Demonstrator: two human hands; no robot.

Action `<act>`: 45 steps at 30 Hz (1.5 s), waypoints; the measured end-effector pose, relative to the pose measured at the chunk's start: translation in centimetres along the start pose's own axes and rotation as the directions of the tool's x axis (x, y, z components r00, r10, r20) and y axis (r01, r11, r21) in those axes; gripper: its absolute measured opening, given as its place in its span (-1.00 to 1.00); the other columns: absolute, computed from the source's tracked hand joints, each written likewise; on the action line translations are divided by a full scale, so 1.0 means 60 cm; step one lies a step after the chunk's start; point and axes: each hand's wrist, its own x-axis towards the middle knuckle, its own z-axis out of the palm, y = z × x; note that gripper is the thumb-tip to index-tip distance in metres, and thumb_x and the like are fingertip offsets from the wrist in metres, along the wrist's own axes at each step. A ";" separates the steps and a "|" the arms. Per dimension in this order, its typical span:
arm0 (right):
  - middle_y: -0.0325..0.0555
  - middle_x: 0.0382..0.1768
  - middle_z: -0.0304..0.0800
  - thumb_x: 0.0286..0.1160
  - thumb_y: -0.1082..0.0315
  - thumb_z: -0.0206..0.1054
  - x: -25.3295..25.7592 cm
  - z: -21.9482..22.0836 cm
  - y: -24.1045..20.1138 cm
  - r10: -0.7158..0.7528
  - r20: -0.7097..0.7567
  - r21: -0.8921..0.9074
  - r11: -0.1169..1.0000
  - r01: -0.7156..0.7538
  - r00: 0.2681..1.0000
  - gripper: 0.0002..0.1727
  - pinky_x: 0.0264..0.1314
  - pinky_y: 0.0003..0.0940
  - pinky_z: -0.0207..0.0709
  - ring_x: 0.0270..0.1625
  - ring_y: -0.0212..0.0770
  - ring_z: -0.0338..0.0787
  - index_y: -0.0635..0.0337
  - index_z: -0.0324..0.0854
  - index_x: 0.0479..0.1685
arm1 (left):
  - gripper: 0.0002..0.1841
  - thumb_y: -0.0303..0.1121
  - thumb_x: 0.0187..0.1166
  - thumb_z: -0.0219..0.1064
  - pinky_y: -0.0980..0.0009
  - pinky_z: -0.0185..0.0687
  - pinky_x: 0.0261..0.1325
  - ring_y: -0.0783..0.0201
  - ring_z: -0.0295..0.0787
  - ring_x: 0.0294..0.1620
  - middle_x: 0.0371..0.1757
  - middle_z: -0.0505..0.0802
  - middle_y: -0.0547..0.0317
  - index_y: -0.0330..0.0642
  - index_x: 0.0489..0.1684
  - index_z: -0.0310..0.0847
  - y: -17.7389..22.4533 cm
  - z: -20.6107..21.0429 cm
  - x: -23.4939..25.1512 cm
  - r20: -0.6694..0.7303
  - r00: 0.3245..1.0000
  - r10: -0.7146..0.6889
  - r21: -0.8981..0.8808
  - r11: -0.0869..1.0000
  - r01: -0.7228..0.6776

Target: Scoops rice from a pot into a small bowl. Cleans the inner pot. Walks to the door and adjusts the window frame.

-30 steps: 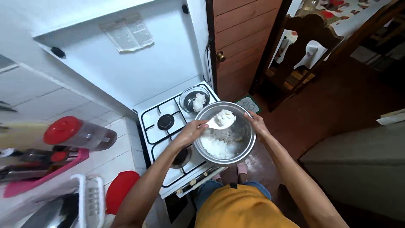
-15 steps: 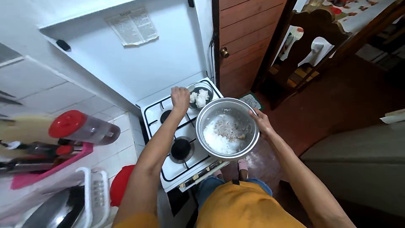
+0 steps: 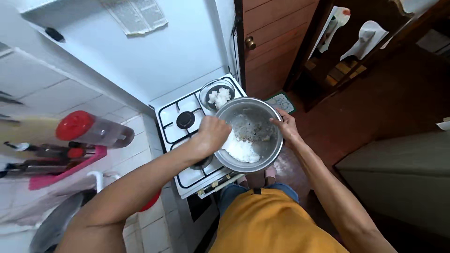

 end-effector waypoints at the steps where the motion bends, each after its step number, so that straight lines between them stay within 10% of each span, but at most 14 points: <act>1: 0.07 0.30 0.70 0.67 0.52 0.22 0.001 0.000 0.000 -0.011 0.005 0.000 1.000 0.011 1.000 -0.49 0.19 -0.13 0.66 0.14 -0.17 0.76 0.15 0.45 0.61 | -0.85 -0.51 0.62 0.27 -0.16 0.59 -0.07 -0.26 0.80 -0.08 -0.16 0.85 -0.24 -0.38 -0.14 0.77 0.016 0.003 0.005 0.055 0.998 0.013 0.030 0.999 -0.015; 24: 0.03 0.28 0.75 0.72 0.43 0.23 0.000 0.002 0.015 -0.048 -0.017 0.046 0.998 0.048 0.999 -0.55 0.19 -0.17 0.68 0.13 -0.22 0.78 0.16 0.51 0.57 | -0.51 -0.03 0.81 0.14 -0.35 0.46 0.31 -0.37 0.74 0.25 0.19 0.83 -0.33 -0.14 0.52 0.59 0.021 0.173 0.072 0.121 0.987 0.102 -0.426 0.904 -0.041; 37: 0.11 0.22 0.77 0.64 0.47 0.25 -0.030 -0.001 0.005 -0.148 -0.088 0.001 0.989 0.149 0.985 -0.54 0.19 -0.45 0.69 0.10 -0.35 0.81 0.44 0.49 0.50 | -0.54 -0.03 0.67 0.35 -0.18 0.53 0.43 -0.03 0.78 0.34 0.29 0.86 0.00 -0.05 0.44 0.67 0.061 0.197 0.117 -0.087 0.985 -0.149 -0.863 0.504 0.000; 45: 0.08 0.20 0.77 0.68 0.48 0.24 -0.028 0.001 -0.010 -0.068 -0.190 0.017 0.997 0.073 0.979 -0.58 0.11 -0.47 0.71 0.05 -0.37 0.81 0.40 0.51 0.48 | -0.52 0.00 0.63 0.40 -0.17 0.53 0.39 0.00 0.81 0.24 0.19 0.89 0.00 -0.04 0.42 0.70 -0.020 0.150 0.078 -0.088 0.994 -0.061 -0.863 0.503 -0.046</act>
